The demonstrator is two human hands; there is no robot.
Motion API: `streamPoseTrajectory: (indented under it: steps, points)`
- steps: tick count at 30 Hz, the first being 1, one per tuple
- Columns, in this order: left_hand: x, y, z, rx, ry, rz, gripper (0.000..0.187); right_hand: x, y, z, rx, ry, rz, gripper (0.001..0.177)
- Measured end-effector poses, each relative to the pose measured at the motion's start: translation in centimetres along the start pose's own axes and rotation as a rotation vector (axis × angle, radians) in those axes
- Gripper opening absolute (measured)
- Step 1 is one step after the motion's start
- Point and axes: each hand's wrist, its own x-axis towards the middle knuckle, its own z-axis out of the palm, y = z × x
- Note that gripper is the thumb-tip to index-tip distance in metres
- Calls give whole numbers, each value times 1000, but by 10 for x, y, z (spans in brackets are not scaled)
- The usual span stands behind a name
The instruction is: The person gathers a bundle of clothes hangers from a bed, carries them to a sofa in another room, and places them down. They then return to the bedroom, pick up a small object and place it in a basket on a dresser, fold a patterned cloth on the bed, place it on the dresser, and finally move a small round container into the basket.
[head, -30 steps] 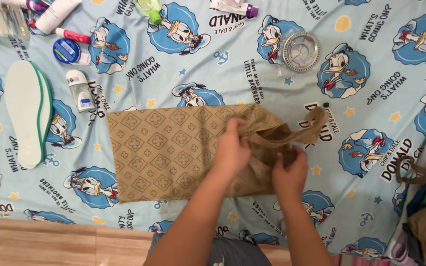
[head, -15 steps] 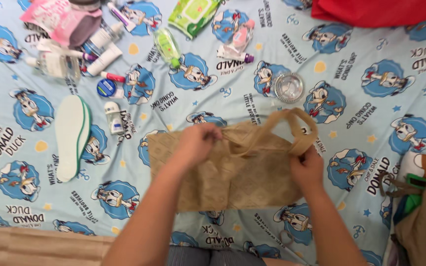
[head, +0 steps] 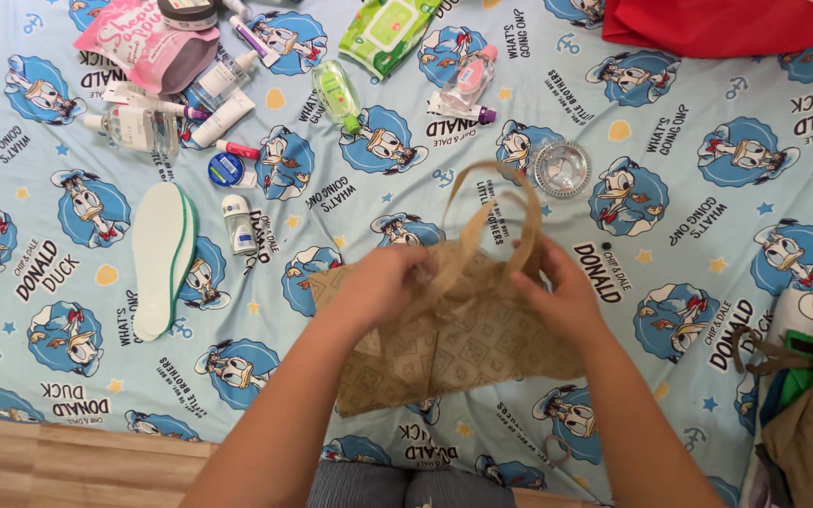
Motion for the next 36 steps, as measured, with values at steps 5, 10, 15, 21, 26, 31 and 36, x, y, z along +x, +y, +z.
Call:
streamPoseTrajectory:
  steps: [5,10,15,21,26,31,36]
  points:
    - [0,-10,15,99,85,79,20,6,-8,14,262,25,29,40]
    - [-1,4,6,49,114,238,58,2,-35,52,-372,-370,-177,41]
    - [-16,23,4,58,75,191,61,11,-6,87,-573,-509,-161,24]
    - [-30,27,-2,587,-8,175,14,28,78,85,-788,-385,-7,34]
    - [-28,45,-8,645,155,23,54,23,67,78,-909,-272,-50,44]
    - [-21,42,-13,644,136,-153,81,8,51,84,-950,-344,-22,59]
    - [-25,34,-9,492,63,-95,89,6,-9,78,-937,-479,197,76]
